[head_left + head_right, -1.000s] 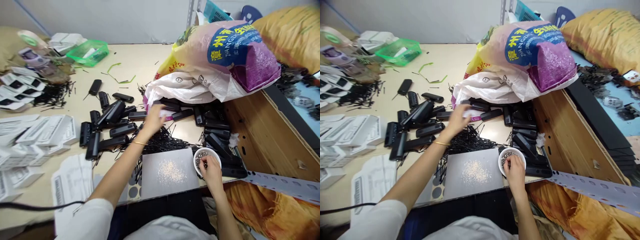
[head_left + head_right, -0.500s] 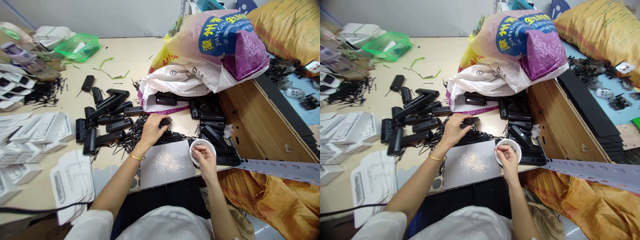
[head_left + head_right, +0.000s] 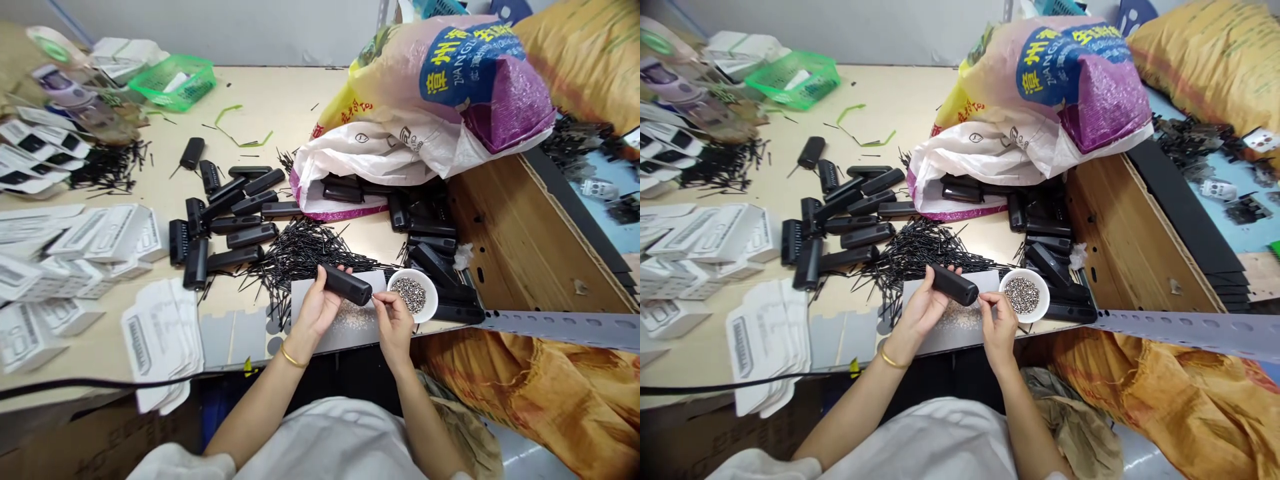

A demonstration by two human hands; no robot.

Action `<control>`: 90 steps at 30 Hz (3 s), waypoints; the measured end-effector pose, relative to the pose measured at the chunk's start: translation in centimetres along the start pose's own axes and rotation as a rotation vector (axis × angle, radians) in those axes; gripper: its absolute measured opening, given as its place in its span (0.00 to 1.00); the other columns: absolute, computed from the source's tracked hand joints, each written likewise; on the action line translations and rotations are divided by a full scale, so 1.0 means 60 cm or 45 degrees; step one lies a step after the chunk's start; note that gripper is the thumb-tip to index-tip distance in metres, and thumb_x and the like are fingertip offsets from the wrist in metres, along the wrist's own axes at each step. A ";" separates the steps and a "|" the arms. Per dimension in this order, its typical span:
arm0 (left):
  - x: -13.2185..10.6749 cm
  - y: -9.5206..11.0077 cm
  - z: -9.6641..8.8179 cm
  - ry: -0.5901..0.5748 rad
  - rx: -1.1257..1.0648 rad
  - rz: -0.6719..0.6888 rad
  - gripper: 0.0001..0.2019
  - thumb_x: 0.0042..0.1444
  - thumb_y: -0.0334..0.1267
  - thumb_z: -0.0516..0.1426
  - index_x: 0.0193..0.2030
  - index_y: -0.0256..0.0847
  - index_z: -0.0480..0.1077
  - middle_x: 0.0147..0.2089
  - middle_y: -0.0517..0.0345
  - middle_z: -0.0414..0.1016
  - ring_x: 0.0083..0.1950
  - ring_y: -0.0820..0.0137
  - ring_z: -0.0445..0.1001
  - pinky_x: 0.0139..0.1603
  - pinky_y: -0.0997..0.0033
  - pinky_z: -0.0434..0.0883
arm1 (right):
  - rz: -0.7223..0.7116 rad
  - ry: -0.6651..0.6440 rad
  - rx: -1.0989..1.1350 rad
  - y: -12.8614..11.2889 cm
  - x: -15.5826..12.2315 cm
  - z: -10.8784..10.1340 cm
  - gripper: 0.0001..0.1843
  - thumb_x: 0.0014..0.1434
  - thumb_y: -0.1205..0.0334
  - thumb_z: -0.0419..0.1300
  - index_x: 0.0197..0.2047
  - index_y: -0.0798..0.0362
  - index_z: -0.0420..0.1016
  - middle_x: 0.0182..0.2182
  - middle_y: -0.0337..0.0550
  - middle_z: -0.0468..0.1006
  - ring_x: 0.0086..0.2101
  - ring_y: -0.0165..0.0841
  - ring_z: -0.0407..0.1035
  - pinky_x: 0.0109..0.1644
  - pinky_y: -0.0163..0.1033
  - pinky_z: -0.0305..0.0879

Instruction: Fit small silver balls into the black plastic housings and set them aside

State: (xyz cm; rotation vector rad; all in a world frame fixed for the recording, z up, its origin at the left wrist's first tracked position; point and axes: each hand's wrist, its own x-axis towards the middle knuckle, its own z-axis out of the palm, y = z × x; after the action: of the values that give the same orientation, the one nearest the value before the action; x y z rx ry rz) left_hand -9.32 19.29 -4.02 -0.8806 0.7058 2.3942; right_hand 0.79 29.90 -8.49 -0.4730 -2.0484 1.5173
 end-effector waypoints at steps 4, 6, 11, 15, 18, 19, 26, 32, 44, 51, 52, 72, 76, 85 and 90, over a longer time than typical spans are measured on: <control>-0.002 -0.006 -0.002 -0.023 0.004 0.008 0.08 0.65 0.35 0.49 0.39 0.33 0.65 0.39 0.50 0.77 0.43 0.63 0.79 0.44 0.65 0.76 | -0.236 0.074 -0.098 -0.008 0.002 0.001 0.06 0.65 0.66 0.55 0.37 0.58 0.71 0.34 0.42 0.71 0.37 0.25 0.66 0.43 0.31 0.63; -0.003 -0.008 -0.002 -0.021 -0.001 0.001 0.07 0.65 0.35 0.49 0.38 0.33 0.65 0.39 0.50 0.77 0.43 0.62 0.79 0.44 0.65 0.76 | -0.304 0.100 -0.119 -0.010 0.004 0.001 0.04 0.65 0.68 0.56 0.37 0.58 0.70 0.34 0.41 0.70 0.38 0.25 0.66 0.44 0.30 0.62; -0.003 -0.011 0.000 0.004 -0.007 -0.020 0.09 0.65 0.35 0.48 0.38 0.33 0.65 0.38 0.49 0.76 0.42 0.63 0.79 0.43 0.66 0.76 | -0.360 0.108 -0.150 -0.011 0.004 -0.001 0.04 0.65 0.70 0.55 0.37 0.58 0.70 0.34 0.41 0.70 0.38 0.25 0.65 0.45 0.31 0.61; -0.003 -0.012 0.000 0.020 0.012 -0.023 0.09 0.66 0.35 0.48 0.38 0.33 0.65 0.38 0.49 0.76 0.42 0.64 0.79 0.44 0.65 0.76 | -0.289 0.104 -0.150 -0.012 0.003 -0.002 0.07 0.66 0.66 0.54 0.36 0.58 0.69 0.33 0.42 0.70 0.37 0.26 0.66 0.44 0.32 0.62; -0.008 -0.011 0.000 0.022 0.042 0.013 0.10 0.66 0.35 0.48 0.38 0.33 0.66 0.38 0.49 0.76 0.42 0.64 0.79 0.48 0.61 0.75 | -0.287 0.083 -0.216 -0.014 0.004 -0.005 0.09 0.66 0.64 0.53 0.35 0.58 0.70 0.33 0.43 0.71 0.37 0.28 0.66 0.43 0.33 0.63; -0.010 -0.010 0.000 0.020 0.050 0.031 0.09 0.66 0.35 0.48 0.38 0.33 0.66 0.38 0.49 0.76 0.42 0.63 0.79 0.49 0.59 0.74 | -0.302 0.070 -0.242 -0.014 0.005 -0.007 0.10 0.67 0.63 0.53 0.35 0.58 0.70 0.32 0.44 0.71 0.37 0.28 0.66 0.43 0.34 0.63; -0.012 -0.012 0.006 0.031 0.055 0.055 0.09 0.66 0.36 0.48 0.39 0.34 0.65 0.38 0.51 0.76 0.41 0.64 0.79 0.54 0.53 0.72 | -0.275 0.030 -0.111 -0.016 0.010 -0.003 0.09 0.65 0.65 0.55 0.33 0.58 0.70 0.31 0.42 0.71 0.34 0.26 0.67 0.42 0.33 0.62; -0.063 0.012 -0.003 -0.296 0.328 0.377 0.09 0.58 0.42 0.59 0.42 0.42 0.67 0.40 0.55 0.75 0.44 0.61 0.77 0.54 0.49 0.71 | -0.027 -0.019 0.180 -0.019 0.005 -0.011 0.12 0.62 0.57 0.58 0.33 0.58 0.70 0.32 0.44 0.71 0.35 0.28 0.67 0.41 0.32 0.64; 0.141 0.219 0.053 0.316 1.654 1.421 0.19 0.60 0.42 0.56 0.53 0.31 0.62 0.50 0.40 0.70 0.52 0.55 0.69 0.58 0.54 0.61 | -0.327 -0.208 -0.960 0.090 0.069 -0.110 0.21 0.68 0.53 0.45 0.36 0.56 0.73 0.34 0.47 0.72 0.36 0.36 0.63 0.41 0.39 0.56; 0.217 0.265 0.126 0.127 2.310 1.808 0.16 0.61 0.36 0.53 0.52 0.29 0.64 0.53 0.40 0.66 0.58 0.53 0.62 0.61 0.51 0.58 | -0.362 -0.183 -0.968 0.088 0.068 -0.099 0.23 0.70 0.54 0.43 0.31 0.56 0.71 0.31 0.45 0.70 0.33 0.33 0.62 0.40 0.38 0.54; 0.235 0.235 0.142 -0.057 2.422 1.736 0.13 0.59 0.34 0.54 0.50 0.32 0.66 0.50 0.44 0.69 0.53 0.57 0.66 0.58 0.56 0.62 | -0.350 -0.161 -0.927 0.084 0.067 -0.100 0.23 0.70 0.53 0.44 0.32 0.56 0.71 0.31 0.45 0.71 0.34 0.33 0.63 0.40 0.38 0.55; 0.022 0.049 0.031 -0.464 0.839 0.694 0.16 0.47 0.36 0.65 0.43 0.42 0.68 0.45 0.52 0.75 0.49 0.65 0.74 0.56 0.60 0.68 | 0.328 -0.058 0.390 -0.007 0.041 -0.035 0.16 0.54 0.52 0.65 0.35 0.60 0.74 0.32 0.46 0.74 0.31 0.28 0.71 0.35 0.30 0.68; -0.002 0.012 0.016 -0.168 0.287 0.073 0.06 0.61 0.36 0.55 0.43 0.38 0.66 0.47 0.50 0.75 0.46 0.63 0.76 0.52 0.53 0.71 | 0.105 -0.018 0.056 -0.012 0.023 -0.018 0.13 0.61 0.56 0.59 0.36 0.58 0.74 0.33 0.44 0.74 0.34 0.27 0.70 0.40 0.30 0.66; -0.019 0.005 0.008 -0.130 0.168 -0.005 0.05 0.65 0.33 0.50 0.42 0.36 0.66 0.48 0.50 0.74 0.49 0.64 0.76 0.56 0.52 0.70 | -0.412 0.098 -0.265 -0.029 0.024 0.003 0.10 0.66 0.64 0.53 0.34 0.58 0.70 0.31 0.42 0.72 0.34 0.26 0.68 0.40 0.30 0.65; -0.020 -0.001 0.004 -0.187 0.211 0.112 0.05 0.62 0.33 0.54 0.45 0.39 0.65 0.44 0.53 0.76 0.46 0.65 0.77 0.55 0.54 0.71 | -0.319 -0.005 -0.153 -0.011 0.025 0.001 0.09 0.65 0.63 0.56 0.35 0.58 0.70 0.30 0.40 0.72 0.33 0.24 0.69 0.38 0.28 0.64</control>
State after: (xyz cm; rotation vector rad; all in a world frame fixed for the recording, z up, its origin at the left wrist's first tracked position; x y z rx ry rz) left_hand -8.56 19.18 -3.04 -0.6112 0.8862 2.4057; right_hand -0.43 30.50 -7.55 -0.2462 -2.1201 1.2548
